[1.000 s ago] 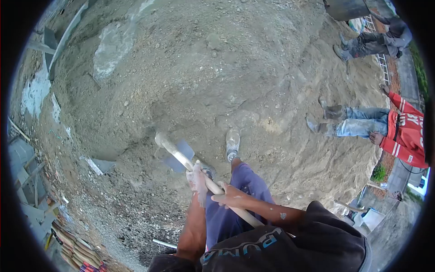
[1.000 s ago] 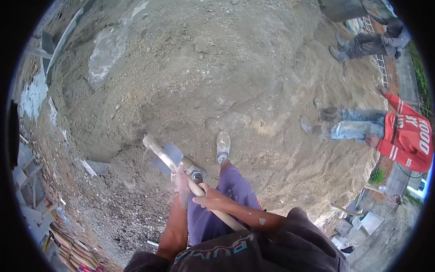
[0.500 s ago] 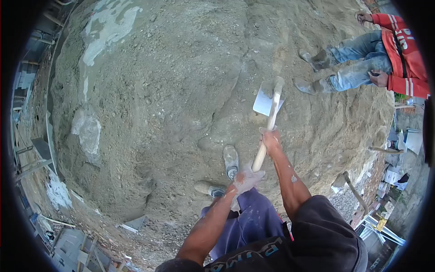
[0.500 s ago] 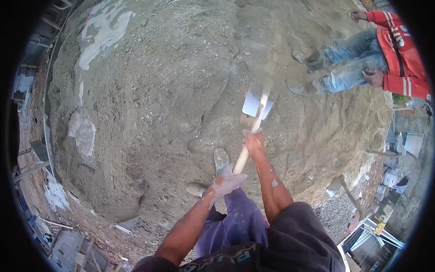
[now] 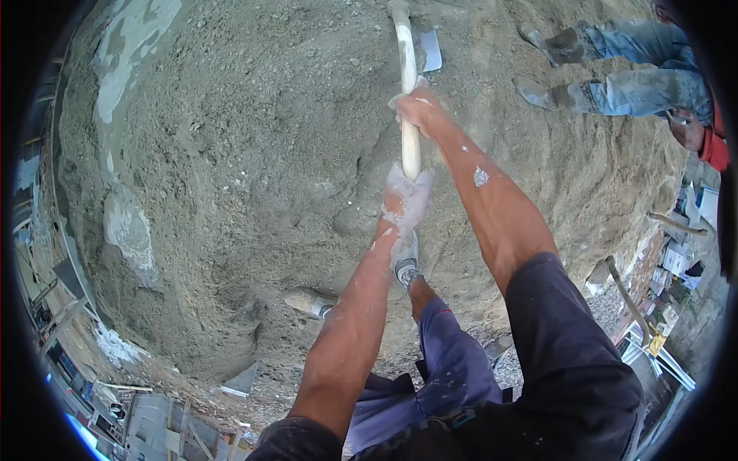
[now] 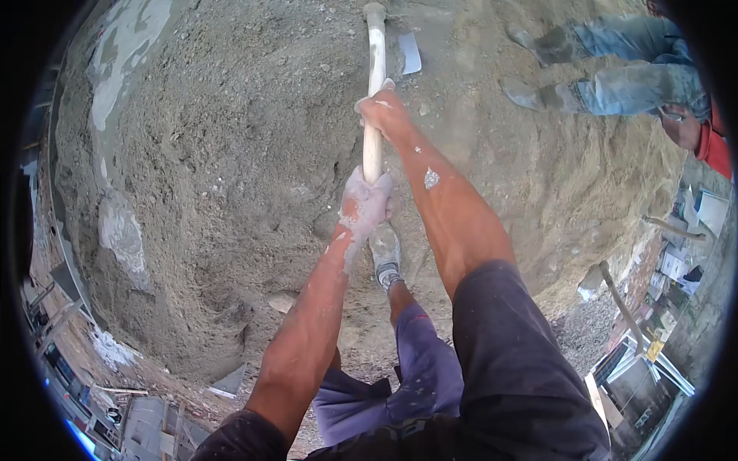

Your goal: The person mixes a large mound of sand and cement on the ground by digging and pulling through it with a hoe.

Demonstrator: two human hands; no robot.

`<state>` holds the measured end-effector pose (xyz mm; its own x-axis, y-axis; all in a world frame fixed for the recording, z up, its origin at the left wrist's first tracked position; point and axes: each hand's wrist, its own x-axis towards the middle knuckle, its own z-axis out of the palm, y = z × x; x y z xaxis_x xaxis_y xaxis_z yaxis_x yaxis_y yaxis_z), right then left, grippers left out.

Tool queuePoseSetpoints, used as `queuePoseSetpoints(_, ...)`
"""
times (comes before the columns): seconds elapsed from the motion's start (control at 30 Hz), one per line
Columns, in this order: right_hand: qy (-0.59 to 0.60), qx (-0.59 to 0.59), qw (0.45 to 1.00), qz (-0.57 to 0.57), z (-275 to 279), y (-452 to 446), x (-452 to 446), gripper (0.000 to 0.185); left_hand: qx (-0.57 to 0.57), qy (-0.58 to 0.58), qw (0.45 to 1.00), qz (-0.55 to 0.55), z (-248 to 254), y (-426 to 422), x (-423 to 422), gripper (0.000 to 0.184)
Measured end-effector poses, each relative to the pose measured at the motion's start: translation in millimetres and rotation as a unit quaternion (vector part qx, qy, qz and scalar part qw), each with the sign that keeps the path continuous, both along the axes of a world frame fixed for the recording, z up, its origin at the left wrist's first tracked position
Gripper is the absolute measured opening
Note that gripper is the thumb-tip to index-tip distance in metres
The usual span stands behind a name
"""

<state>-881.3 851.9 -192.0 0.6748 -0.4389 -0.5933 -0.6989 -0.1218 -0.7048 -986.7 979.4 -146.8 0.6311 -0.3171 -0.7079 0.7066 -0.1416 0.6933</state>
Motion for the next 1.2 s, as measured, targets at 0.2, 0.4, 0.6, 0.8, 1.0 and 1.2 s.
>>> queuePoseSetpoints(0.2, 0.057, 0.042, 0.997, -0.03, 34.2, 99.2, -47.5, 0.054, 0.021, 0.013, 0.998, -0.063, 37.5, 116.6, -35.6, 0.03)
queuePoseSetpoints(0.4, 0.081, 0.151, 0.977, -0.126, 39.5, 203.3, -100.2, 0.04, 0.022, 0.042, 0.99, -0.133, 106.2, 248.8, -46.5, 0.031)
queuePoseSetpoints(0.6, 0.004, 0.272, 0.934, -0.23, 124.7, 353.7, -141.0, 0.035, 0.023, 0.054, 0.98, -0.192, 190.3, 401.2, -47.0, 0.033)
queuePoseSetpoints(0.8, -0.003, 0.33, 0.929, -0.168, 217.0, 497.4, -198.4, 0.065, 0.037, 0.115, 0.98, -0.16, 285.9, 536.1, -111.2, 0.038)
queuePoseSetpoints(1.0, -0.109, 0.323, 0.938, -0.064, 287.7, 550.9, -155.1, 0.071, 0.118, -0.074, 0.988, -0.07, 290.8, 570.8, -144.6, 0.042)
queuePoseSetpoints(1.2, -0.311, 0.096, 0.938, 0.121, 278.5, 526.6, 41.7, 0.048, 0.075, -0.334, 0.939, 0.033, 169.8, 495.6, 58.2, 0.043)
